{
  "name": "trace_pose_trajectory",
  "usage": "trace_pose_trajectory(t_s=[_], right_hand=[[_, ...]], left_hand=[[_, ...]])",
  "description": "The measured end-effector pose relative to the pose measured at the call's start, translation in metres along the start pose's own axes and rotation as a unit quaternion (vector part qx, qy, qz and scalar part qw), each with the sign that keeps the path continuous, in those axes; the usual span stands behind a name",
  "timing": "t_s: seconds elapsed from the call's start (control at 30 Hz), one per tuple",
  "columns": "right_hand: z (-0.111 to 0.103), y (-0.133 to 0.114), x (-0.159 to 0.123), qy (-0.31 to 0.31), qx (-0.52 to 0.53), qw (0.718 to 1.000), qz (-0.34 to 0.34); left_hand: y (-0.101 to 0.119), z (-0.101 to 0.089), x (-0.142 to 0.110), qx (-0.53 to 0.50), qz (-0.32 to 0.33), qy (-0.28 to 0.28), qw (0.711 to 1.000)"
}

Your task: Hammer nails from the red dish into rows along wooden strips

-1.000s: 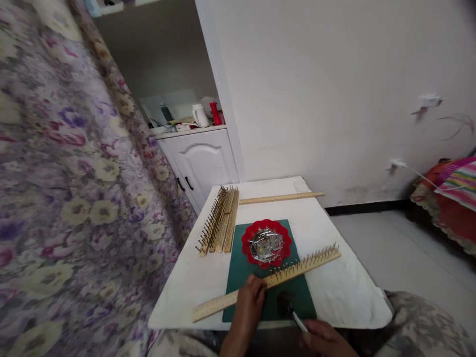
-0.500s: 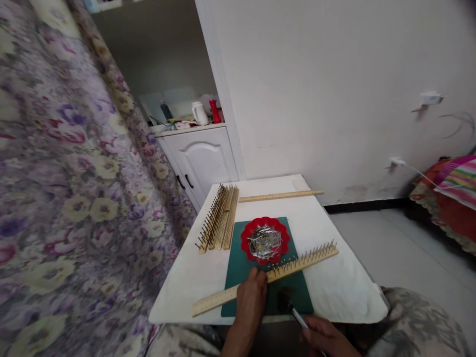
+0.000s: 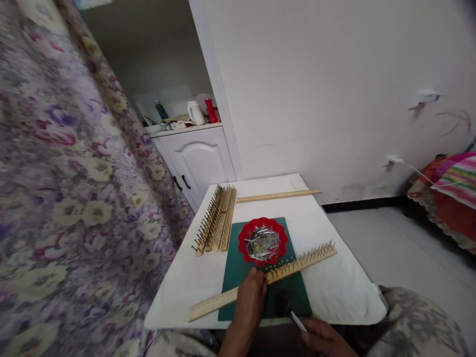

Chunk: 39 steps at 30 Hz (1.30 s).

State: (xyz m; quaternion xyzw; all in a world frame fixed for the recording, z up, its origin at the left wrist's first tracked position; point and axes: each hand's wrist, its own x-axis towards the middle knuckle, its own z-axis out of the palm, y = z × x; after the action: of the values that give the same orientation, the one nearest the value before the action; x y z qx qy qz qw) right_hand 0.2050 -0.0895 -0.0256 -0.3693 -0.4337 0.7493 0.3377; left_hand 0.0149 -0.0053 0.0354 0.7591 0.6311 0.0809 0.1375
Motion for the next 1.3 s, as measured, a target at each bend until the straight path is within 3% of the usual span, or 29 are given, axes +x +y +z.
trace_pose_trajectory(t_s=[0.23, 0.53, 0.7, 0.83, 1.0, 1.3], right_hand=[[0.004, -0.011, -0.001, -0.011, -0.011, 1.0, -0.001], [0.002, -0.009, 0.001, -0.012, -0.023, 1.0, -0.008], [0.006, -0.018, -0.003, 0.003, -0.026, 1.0, -0.006], [0.014, -0.044, -0.006, 0.051, -0.029, 0.998, -0.007], [0.029, -0.076, 0.003, 0.066, -0.028, 0.997, -0.011], [0.037, -0.069, 0.023, 0.067, -0.05, 0.996, -0.019]], left_hand=[[0.002, 0.0, 0.006, -0.061, 0.021, 0.035, 0.997], [-0.003, 0.017, 0.003, -0.176, 0.001, 0.1, 0.979], [-0.003, 0.021, 0.004, -0.175, -0.001, 0.098, 0.98], [-0.004, 0.022, 0.004, -0.182, 0.002, 0.1, 0.978], [-0.006, 0.024, 0.004, -0.192, -0.002, 0.099, 0.976], [-0.007, 0.025, 0.004, -0.189, -0.005, 0.092, 0.978]])
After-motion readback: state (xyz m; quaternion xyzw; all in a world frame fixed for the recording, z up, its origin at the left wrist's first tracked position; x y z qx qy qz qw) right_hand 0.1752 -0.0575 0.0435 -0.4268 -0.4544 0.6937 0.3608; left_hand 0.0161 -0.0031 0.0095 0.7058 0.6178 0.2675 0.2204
